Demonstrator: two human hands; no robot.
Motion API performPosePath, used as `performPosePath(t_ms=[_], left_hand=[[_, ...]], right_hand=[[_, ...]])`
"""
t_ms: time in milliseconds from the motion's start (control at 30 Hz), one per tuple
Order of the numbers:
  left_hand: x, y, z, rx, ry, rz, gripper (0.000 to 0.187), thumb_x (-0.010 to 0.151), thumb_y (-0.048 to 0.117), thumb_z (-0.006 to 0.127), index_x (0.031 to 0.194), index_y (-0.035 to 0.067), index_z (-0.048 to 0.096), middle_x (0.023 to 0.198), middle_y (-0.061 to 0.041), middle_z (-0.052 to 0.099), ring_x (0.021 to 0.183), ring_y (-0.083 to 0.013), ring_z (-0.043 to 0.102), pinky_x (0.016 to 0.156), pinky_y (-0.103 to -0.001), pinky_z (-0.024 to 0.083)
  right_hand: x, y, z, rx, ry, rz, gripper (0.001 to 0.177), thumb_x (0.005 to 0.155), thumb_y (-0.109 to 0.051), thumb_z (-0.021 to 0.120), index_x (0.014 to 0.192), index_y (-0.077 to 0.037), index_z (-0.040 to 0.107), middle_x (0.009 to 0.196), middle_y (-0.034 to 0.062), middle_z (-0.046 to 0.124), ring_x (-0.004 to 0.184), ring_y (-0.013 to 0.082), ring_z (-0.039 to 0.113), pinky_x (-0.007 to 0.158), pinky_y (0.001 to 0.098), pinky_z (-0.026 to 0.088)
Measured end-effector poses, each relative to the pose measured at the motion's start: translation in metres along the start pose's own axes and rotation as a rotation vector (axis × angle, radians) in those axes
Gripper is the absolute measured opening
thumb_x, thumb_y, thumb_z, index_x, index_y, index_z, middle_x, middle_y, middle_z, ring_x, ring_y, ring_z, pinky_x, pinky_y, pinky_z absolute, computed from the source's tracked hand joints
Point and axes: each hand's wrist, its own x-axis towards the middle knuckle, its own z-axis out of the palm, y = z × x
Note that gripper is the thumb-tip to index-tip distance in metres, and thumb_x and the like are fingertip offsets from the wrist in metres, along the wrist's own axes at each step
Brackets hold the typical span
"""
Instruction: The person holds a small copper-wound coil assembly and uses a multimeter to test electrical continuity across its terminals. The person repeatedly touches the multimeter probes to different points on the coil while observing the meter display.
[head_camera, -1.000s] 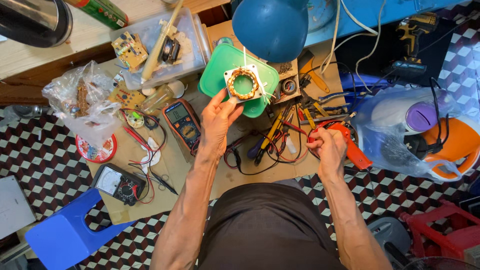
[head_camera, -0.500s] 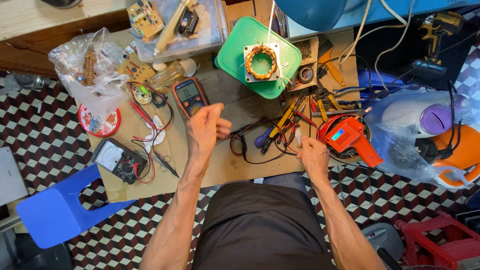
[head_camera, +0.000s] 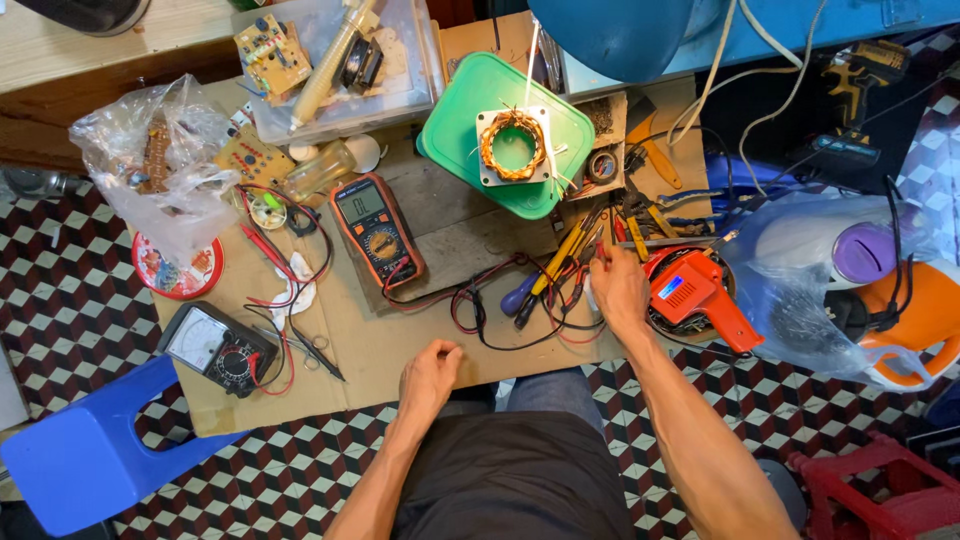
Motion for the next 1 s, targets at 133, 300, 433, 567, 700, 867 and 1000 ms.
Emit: performPosePath(t_ms=[133,300,433,567,700,867,1000], left_hand=[[0.026,0.029,0.016,0.019,0.061,0.214,0.025,0.091,0.026,0.066,0.111,0.011,0.071,0.107,-0.014,0.074,0.090,-0.0346,0.072,0.077,-0.046,0.055],[0.070,0.044,0.065,0.109,0.058,0.580,0.036,0.086,0.016,0.071,0.120,0.006,0.064,0.113,-0.020,0.066,0.101,-0.0417,0.065,0.082,-0.050,0.054],[0.086,0.053,0.089,0.215,0.006,0.476,0.037,0.079,0.013,0.074,0.114,0.006,0.064,0.110,-0.020,0.063,0.099,-0.0422,0.064,0.078,-0.053,0.053],[0.081,0.049,0.090,0.289,-0.036,0.350,0.035,0.079,0.015,0.078,0.107,0.003,0.062,0.109,-0.021,0.063,0.101,-0.0420,0.064,0.080,-0.055,0.053],[0.060,0.034,0.068,0.331,-0.041,0.297,0.043,0.071,0.016,0.081,0.106,0.003,0.060,0.109,-0.021,0.062,0.099,-0.0423,0.064,0.081,-0.054,0.054],[0.047,0.005,0.056,0.439,-0.054,0.209,0.047,0.071,0.017,0.082,0.108,0.001,0.058,0.109,-0.021,0.062,0.100,-0.0413,0.064,0.081,-0.054,0.053],[0.049,-0.024,0.053,0.501,-0.101,0.217,0.045,0.069,0.014,0.079,0.108,0.004,0.060,0.109,-0.019,0.064,0.102,-0.0399,0.065,0.084,-0.053,0.054]], right_hand=[[-0.034,-0.015,-0.036,0.440,-0.045,0.352,0.032,0.101,-0.030,0.063,0.103,0.002,0.065,0.073,0.0140,0.066,0.067,0.0213,0.062,0.059,0.0376,0.047],[-0.057,-0.023,-0.052,0.529,-0.050,0.326,0.032,0.100,-0.027,0.063,0.115,0.000,0.063,0.070,0.0062,0.065,0.063,0.0104,0.058,0.058,0.0271,0.046],[-0.052,-0.021,-0.050,0.470,-0.030,0.286,0.036,0.098,-0.025,0.062,0.123,0.000,0.059,0.070,0.0015,0.068,0.064,0.0092,0.060,0.061,0.0259,0.047],[-0.036,-0.022,-0.045,0.489,0.000,0.212,0.039,0.098,-0.023,0.063,0.128,0.001,0.057,0.070,0.0026,0.062,0.063,0.0106,0.055,0.059,0.0288,0.046],[-0.029,-0.033,-0.056,0.444,0.001,0.215,0.038,0.097,-0.023,0.064,0.128,0.000,0.059,0.068,0.0028,0.060,0.062,0.0114,0.056,0.058,0.0296,0.046],[-0.032,-0.046,-0.073,0.450,-0.013,0.256,0.035,0.098,-0.024,0.064,0.126,-0.003,0.064,0.067,0.0025,0.058,0.061,0.0111,0.052,0.057,0.0297,0.043],[-0.031,-0.055,-0.082,0.419,-0.004,0.227,0.035,0.099,-0.024,0.063,0.128,-0.004,0.063,0.067,0.0019,0.060,0.061,0.0105,0.053,0.057,0.0299,0.043]])
